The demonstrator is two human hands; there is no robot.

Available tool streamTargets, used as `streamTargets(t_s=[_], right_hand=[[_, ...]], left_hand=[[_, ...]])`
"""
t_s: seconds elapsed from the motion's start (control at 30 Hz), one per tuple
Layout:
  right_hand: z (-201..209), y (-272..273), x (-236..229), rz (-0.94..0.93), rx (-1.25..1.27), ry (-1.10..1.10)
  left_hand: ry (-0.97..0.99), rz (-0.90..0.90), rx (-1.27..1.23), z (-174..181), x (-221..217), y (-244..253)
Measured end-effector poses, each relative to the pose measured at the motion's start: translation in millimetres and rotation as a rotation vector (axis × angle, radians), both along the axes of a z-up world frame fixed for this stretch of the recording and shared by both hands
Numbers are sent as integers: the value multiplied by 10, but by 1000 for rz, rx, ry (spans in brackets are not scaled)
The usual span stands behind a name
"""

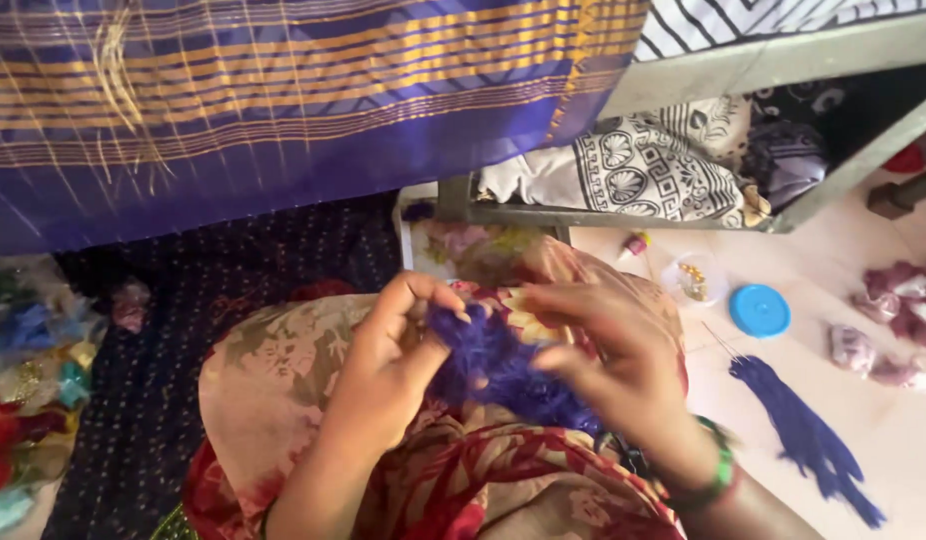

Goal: Manually braiding and cutting synthetic hair to create decorative accessories.

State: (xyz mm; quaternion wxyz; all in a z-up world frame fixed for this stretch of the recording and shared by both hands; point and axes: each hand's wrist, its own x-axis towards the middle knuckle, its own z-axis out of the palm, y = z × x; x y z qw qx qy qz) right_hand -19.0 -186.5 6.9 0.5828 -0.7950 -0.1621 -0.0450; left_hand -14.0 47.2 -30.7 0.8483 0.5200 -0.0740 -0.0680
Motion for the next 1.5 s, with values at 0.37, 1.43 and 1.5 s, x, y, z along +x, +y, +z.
streamTargets(t_s=[0.37,1.43,1.5], right_hand=[[141,26,17,124,-284,-295],[-2520,-1709,-1327,-421,-1111,376],[-2504,-1906,-1314,-391,-877,658]], left_hand=[[89,-20,91,-70,-188,94],[363,-57,-343,-531,294,-280],[347,-54,-363,-498,299,-295]])
